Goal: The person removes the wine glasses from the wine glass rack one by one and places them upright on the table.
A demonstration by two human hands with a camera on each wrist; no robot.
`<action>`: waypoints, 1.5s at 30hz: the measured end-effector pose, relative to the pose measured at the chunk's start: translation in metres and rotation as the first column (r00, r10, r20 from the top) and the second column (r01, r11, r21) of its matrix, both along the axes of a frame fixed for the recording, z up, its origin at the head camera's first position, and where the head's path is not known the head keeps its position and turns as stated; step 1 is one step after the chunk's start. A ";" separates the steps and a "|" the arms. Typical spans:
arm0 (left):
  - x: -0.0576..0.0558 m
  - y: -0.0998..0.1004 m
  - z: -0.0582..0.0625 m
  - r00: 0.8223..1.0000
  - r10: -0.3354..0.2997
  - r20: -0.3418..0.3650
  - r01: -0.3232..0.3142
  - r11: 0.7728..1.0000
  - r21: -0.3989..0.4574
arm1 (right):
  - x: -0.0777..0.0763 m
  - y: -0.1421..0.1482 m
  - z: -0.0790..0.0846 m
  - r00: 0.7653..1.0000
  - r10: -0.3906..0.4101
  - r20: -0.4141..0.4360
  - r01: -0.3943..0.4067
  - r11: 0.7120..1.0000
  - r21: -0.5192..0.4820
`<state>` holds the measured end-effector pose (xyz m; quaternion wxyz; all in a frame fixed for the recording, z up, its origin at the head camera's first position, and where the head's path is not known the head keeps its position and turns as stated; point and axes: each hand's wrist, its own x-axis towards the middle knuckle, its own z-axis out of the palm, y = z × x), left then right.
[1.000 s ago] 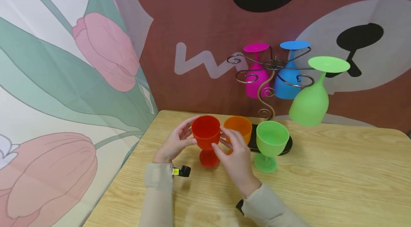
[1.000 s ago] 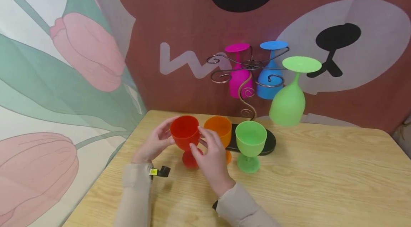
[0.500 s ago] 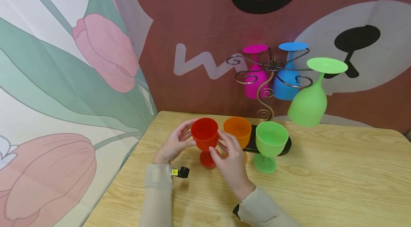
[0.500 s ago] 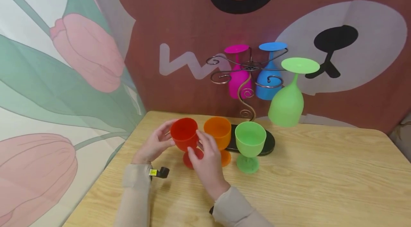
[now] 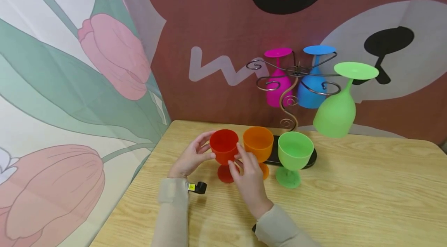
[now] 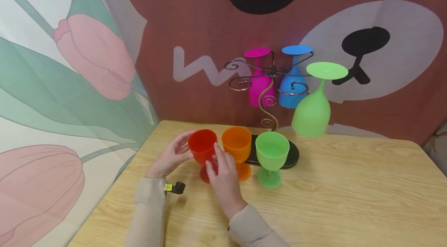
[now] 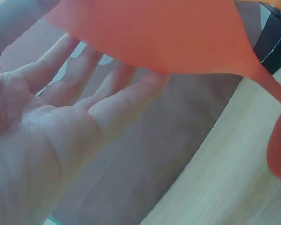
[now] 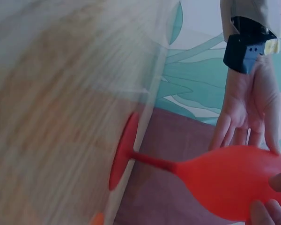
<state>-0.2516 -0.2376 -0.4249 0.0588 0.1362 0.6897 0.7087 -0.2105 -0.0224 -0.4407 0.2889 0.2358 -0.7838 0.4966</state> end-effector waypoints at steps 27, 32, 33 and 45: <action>-0.004 0.005 -0.003 0.998 0.066 -0.011 -0.066 0.997 -0.040 | 0.009 -0.008 -0.008 0.958 0.102 0.267 -0.097 0.995 -0.032; -0.003 0.006 -0.002 0.997 0.083 0.001 -0.083 0.996 -0.046 | 0.010 -0.006 -0.005 0.946 0.109 0.305 -0.104 0.994 -0.032; -0.003 0.006 -0.002 0.996 0.084 0.001 -0.084 0.995 -0.048 | 0.010 -0.005 -0.004 0.945 0.108 0.308 -0.104 0.994 -0.032; 0.002 0.003 0.006 0.993 0.096 -0.065 -0.102 0.990 -0.094 | 0.015 0.012 0.007 0.948 0.133 0.289 -0.122 0.991 -0.057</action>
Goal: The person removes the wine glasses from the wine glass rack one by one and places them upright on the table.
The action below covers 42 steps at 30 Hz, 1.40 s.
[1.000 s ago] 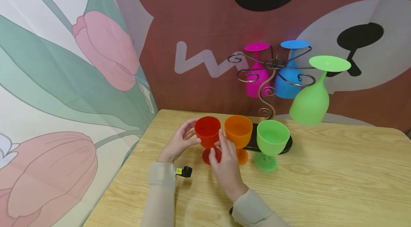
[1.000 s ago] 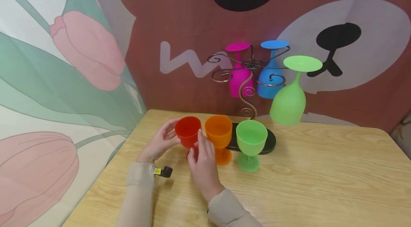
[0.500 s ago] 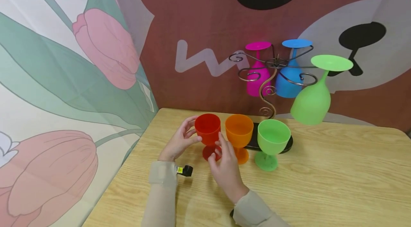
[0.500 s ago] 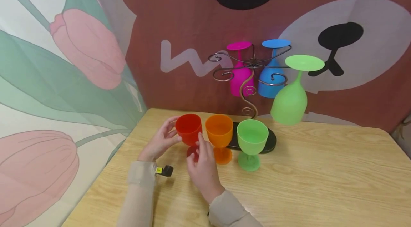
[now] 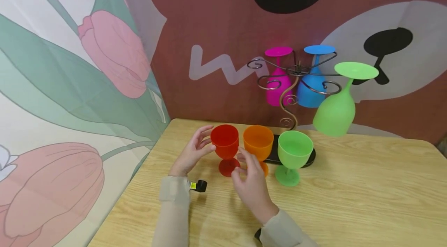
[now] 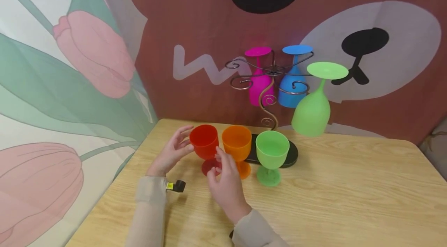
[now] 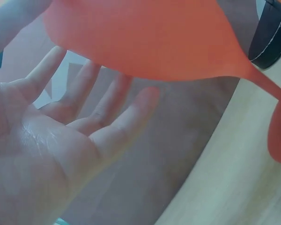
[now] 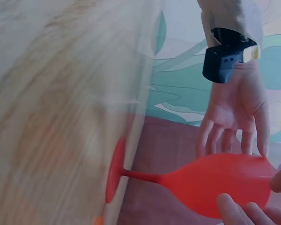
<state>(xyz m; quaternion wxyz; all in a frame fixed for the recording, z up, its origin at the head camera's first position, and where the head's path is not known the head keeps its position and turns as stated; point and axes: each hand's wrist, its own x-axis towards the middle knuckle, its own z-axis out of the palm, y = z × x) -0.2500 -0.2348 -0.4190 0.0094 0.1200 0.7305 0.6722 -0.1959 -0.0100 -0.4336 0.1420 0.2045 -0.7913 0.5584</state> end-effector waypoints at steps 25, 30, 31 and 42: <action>0.027 0.049 0.056 0.783 0.143 -0.605 -0.409 0.852 -0.328 | -0.003 0.103 0.084 0.980 0.010 -0.196 -0.050 0.979 -0.199; 0.028 0.083 0.068 0.696 0.077 -0.714 -0.391 0.874 -0.287 | -0.008 0.123 0.091 0.985 -0.085 -0.153 0.055 0.980 -0.191; 0.028 0.090 0.070 0.693 0.051 -0.719 -0.374 0.878 -0.298 | -0.009 0.127 0.092 0.983 -0.104 -0.152 0.076 0.980 -0.182; 0.020 0.165 0.095 0.753 -0.210 -0.624 -0.111 0.894 -0.434 | -0.022 0.167 0.095 0.936 -0.313 -0.163 0.282 0.941 -0.187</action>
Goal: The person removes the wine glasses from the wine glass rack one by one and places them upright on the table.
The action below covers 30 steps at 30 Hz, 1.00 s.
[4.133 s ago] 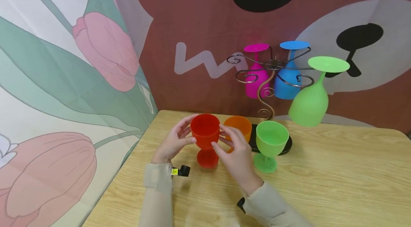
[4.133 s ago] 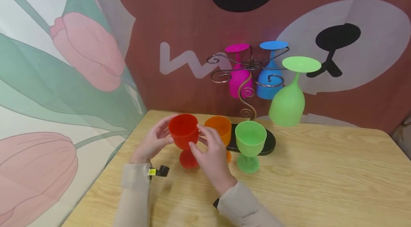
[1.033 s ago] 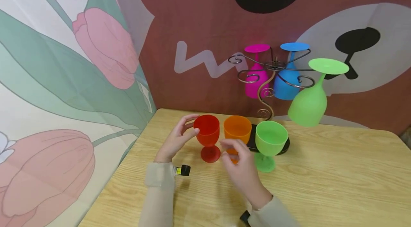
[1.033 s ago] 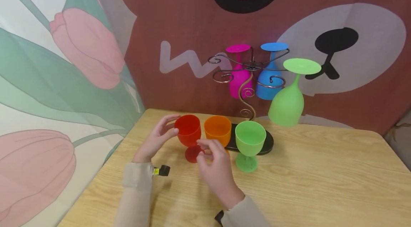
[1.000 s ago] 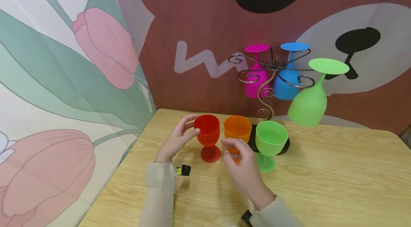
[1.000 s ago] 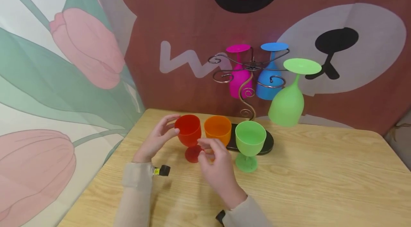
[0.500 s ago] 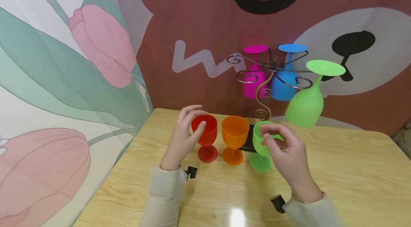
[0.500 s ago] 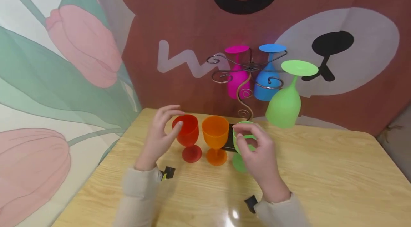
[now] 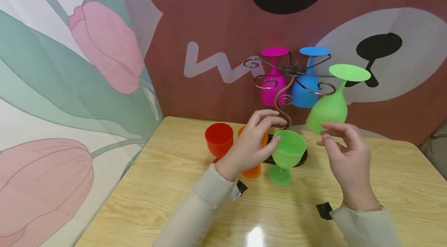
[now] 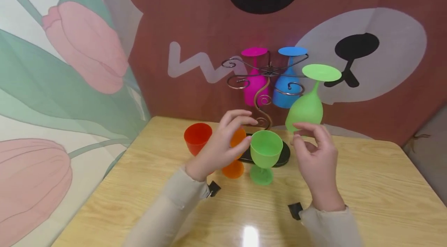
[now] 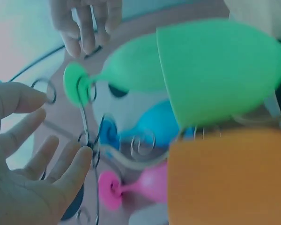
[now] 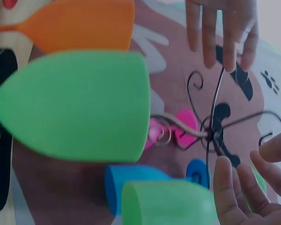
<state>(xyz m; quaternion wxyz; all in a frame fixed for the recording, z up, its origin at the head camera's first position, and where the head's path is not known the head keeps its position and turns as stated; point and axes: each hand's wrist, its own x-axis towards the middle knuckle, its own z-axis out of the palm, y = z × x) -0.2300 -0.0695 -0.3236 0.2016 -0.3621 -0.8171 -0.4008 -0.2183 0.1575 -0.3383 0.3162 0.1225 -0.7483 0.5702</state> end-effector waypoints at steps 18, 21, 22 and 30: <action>-0.039 0.067 0.012 0.861 -0.081 0.502 -0.019 0.981 0.191 | -0.025 0.036 -0.006 0.977 -0.196 0.089 0.198 0.980 -0.016; -0.042 0.081 0.012 0.826 -0.067 0.559 -0.068 0.974 0.218 | -0.031 0.039 -0.008 0.972 -0.178 0.156 0.188 0.981 -0.049; -0.043 0.085 0.012 0.818 -0.060 0.573 -0.084 0.972 0.221 | -0.033 0.040 -0.010 0.970 -0.165 0.177 0.177 0.983 -0.056; -0.050 0.099 0.015 0.798 0.088 0.596 -0.197 0.973 0.120 | -0.050 0.042 -0.021 0.960 -0.074 0.270 0.093 0.994 -0.060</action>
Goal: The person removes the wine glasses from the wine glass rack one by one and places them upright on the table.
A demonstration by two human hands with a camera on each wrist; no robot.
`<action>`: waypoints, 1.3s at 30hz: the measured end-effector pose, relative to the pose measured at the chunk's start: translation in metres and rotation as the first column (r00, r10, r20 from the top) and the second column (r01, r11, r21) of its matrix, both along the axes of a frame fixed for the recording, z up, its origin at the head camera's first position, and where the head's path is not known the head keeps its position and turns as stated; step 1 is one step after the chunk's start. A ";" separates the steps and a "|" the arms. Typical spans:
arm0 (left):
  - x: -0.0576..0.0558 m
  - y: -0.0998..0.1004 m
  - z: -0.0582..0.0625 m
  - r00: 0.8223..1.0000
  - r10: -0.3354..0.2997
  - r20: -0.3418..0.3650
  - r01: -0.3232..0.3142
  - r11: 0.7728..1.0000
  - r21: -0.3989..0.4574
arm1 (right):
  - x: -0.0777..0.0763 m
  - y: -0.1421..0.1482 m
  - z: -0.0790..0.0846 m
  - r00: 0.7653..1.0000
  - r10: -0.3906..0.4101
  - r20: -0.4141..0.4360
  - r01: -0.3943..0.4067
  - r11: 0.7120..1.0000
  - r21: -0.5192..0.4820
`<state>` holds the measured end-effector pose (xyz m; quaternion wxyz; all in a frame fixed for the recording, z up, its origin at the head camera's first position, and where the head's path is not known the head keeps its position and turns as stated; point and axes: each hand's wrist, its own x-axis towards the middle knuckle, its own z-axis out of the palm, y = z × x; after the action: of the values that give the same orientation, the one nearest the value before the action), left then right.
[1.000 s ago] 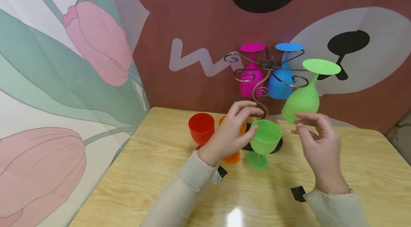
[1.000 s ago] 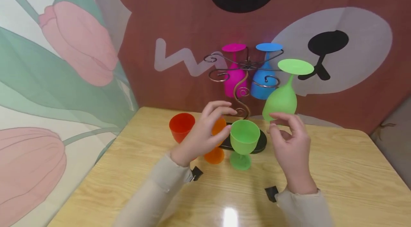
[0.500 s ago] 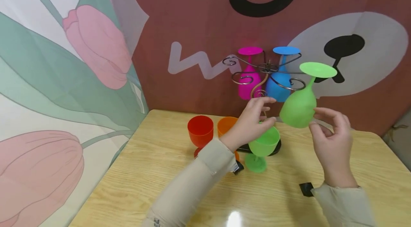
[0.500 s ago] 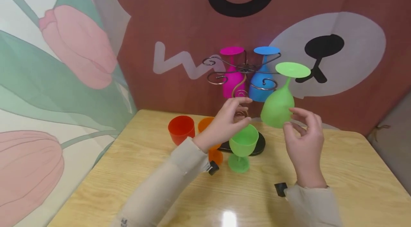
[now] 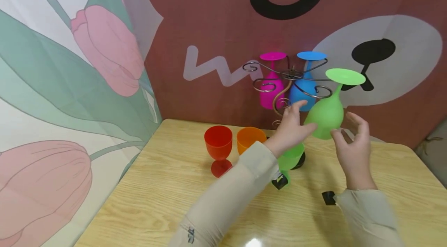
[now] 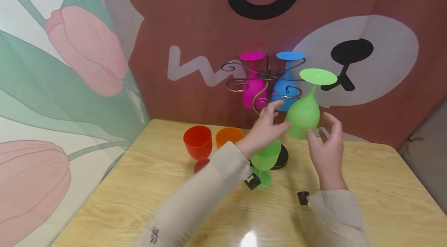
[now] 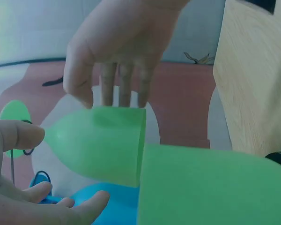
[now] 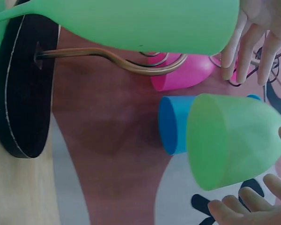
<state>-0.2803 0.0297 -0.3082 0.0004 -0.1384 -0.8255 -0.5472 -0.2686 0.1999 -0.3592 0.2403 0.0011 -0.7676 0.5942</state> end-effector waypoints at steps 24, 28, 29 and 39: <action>-0.014 0.014 -0.005 0.999 -0.003 -0.046 -0.004 0.988 -0.155 | -0.004 -0.001 -0.009 0.999 0.027 0.025 -0.025 0.996 -0.090; -0.012 0.013 -0.003 0.998 0.002 -0.070 -0.014 0.986 -0.164 | -0.002 -0.004 -0.008 1.000 0.011 -0.003 -0.012 0.991 -0.133; -0.011 0.013 -0.003 0.998 0.003 -0.068 -0.014 0.986 -0.164 | -0.002 -0.004 -0.008 1.000 0.002 -0.009 -0.003 0.991 -0.132; -0.008 0.012 -0.003 0.998 0.011 -0.066 -0.022 0.986 -0.165 | -0.002 -0.003 -0.005 0.997 -0.040 -0.059 0.033 0.994 -0.102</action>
<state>-0.2888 0.0415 -0.3116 0.0203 -0.1488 -0.8688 -0.4719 -0.2703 0.1970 -0.3638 0.2743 -0.0068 -0.7289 0.6273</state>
